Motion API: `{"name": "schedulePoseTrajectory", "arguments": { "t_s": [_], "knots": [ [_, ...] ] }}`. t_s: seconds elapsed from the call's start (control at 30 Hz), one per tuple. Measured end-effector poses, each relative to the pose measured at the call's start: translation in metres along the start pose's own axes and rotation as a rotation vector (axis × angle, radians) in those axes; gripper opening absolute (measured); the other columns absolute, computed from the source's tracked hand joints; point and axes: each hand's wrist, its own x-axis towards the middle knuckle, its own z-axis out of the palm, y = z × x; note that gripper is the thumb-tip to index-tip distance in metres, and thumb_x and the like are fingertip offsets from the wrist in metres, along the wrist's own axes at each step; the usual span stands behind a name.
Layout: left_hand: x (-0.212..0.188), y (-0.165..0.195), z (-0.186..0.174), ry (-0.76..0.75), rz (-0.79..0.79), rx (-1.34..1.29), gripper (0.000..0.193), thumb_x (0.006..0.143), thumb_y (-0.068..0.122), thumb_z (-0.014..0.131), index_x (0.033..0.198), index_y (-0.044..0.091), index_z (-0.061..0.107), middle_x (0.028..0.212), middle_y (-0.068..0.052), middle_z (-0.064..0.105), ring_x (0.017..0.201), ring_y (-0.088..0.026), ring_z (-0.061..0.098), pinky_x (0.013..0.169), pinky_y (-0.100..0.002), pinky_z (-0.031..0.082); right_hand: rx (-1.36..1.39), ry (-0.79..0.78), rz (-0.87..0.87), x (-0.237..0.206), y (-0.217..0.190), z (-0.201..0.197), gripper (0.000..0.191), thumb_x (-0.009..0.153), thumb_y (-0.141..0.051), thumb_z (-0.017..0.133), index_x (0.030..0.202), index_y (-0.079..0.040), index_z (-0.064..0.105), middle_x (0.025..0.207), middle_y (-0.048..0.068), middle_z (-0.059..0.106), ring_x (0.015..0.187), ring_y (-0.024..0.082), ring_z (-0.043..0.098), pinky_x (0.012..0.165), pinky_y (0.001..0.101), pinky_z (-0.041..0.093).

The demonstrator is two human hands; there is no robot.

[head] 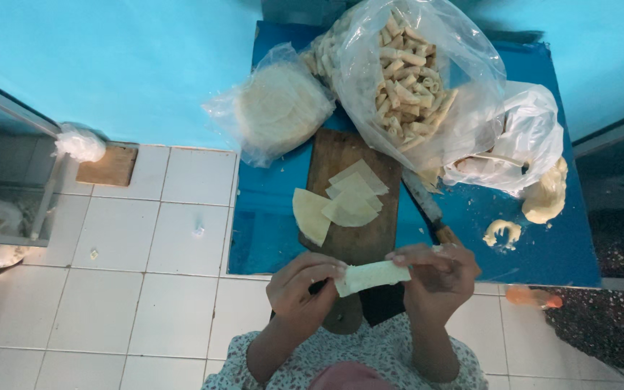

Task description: The person folds small square dough wrappers around a bit of filling by hand, pressing the edges closed, and places each finished piece on a wooden board in a growing stack. They occasionally use a small spoon to add filling to a wrapper and set scraps aside on the blue table.

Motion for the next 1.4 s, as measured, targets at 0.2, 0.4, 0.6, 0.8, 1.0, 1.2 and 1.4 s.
{"name": "schedulePoseTrajectory", "arguments": {
  "t_s": [0.2, 0.4, 0.6, 0.8, 1.0, 1.2, 1.4],
  "knots": [
    [0.006, -0.003, 0.002, 0.031, -0.06, -0.061, 0.025, 0.083, -0.006, 0.081, 0.102, 0.007, 0.069, 0.1, -0.01, 0.074, 0.09, -0.021, 0.077, 0.074, -0.029, 0.062, 0.287, -0.305, 0.083, 0.002, -0.01, -0.005, 0.042, 0.092, 0.0, 0.076, 0.127, -0.004, 0.054, 0.104, 0.018, 0.072, 0.095, 0.028, 0.072, 0.089, 0.0437, 0.06],
    [0.009, -0.005, 0.004, -0.09, -0.043, -0.183, 0.027, 0.083, -0.005, 0.081, 0.105, 0.01, 0.076, 0.101, -0.008, 0.071, 0.084, -0.018, 0.073, 0.067, -0.028, 0.057, 0.276, -0.266, 0.239, -0.005, -0.013, 0.003, 0.041, 0.094, 0.006, 0.074, 0.129, -0.004, 0.055, 0.11, 0.02, 0.072, 0.101, 0.028, 0.071, 0.087, 0.0423, 0.062],
    [0.009, -0.011, 0.011, -0.113, 0.035, -0.17, 0.027, 0.076, 0.0, 0.088, 0.1, 0.012, 0.081, 0.094, -0.005, 0.062, 0.08, -0.014, 0.063, 0.067, -0.029, 0.051, 0.08, -0.263, 0.147, -0.008, -0.015, 0.007, 0.046, 0.09, 0.009, 0.077, 0.128, -0.006, 0.055, 0.108, 0.014, 0.069, 0.103, 0.025, 0.071, 0.088, 0.0397, 0.061],
    [0.008, -0.019, 0.013, -0.142, 0.063, -0.383, 0.021, 0.085, 0.0, 0.081, 0.103, 0.007, 0.073, 0.108, -0.011, 0.069, 0.096, -0.023, 0.07, 0.08, -0.033, 0.058, -0.104, -0.317, -0.053, -0.005, -0.022, 0.007, 0.048, 0.087, 0.009, 0.075, 0.126, -0.009, 0.052, 0.101, 0.011, 0.068, 0.106, 0.026, 0.068, 0.099, 0.0441, 0.055],
    [-0.006, -0.027, 0.021, -0.068, -0.15, -0.712, 0.01, 0.114, 0.008, 0.05, 0.124, 0.004, 0.05, 0.116, -0.018, 0.071, 0.108, -0.027, 0.07, 0.097, -0.04, 0.058, 0.059, -0.232, -0.057, -0.016, -0.012, 0.006, 0.041, 0.097, 0.008, 0.067, 0.127, -0.012, 0.046, 0.107, 0.012, 0.06, 0.108, 0.029, 0.069, 0.097, 0.0472, 0.061],
    [-0.019, -0.04, 0.026, 0.197, -0.245, -0.694, 0.012, 0.113, 0.013, 0.051, 0.121, 0.005, 0.047, 0.103, -0.011, 0.064, 0.091, -0.018, 0.069, 0.081, -0.032, 0.057, 0.184, -0.09, 0.076, -0.022, 0.003, -0.002, 0.038, 0.1, 0.007, 0.066, 0.127, -0.012, 0.047, 0.113, 0.012, 0.056, 0.106, 0.024, 0.065, 0.092, 0.0418, 0.059],
    [-0.022, -0.051, 0.018, 0.383, -0.32, -0.642, 0.013, 0.113, 0.014, 0.053, 0.122, 0.005, 0.048, 0.1, -0.009, 0.064, 0.086, -0.01, 0.06, 0.076, -0.025, 0.049, 0.442, 0.024, 0.189, -0.017, 0.012, -0.005, 0.034, 0.101, 0.005, 0.066, 0.128, -0.009, 0.05, 0.113, 0.01, 0.054, 0.104, 0.019, 0.061, 0.089, 0.0365, 0.058]
  ]
}}
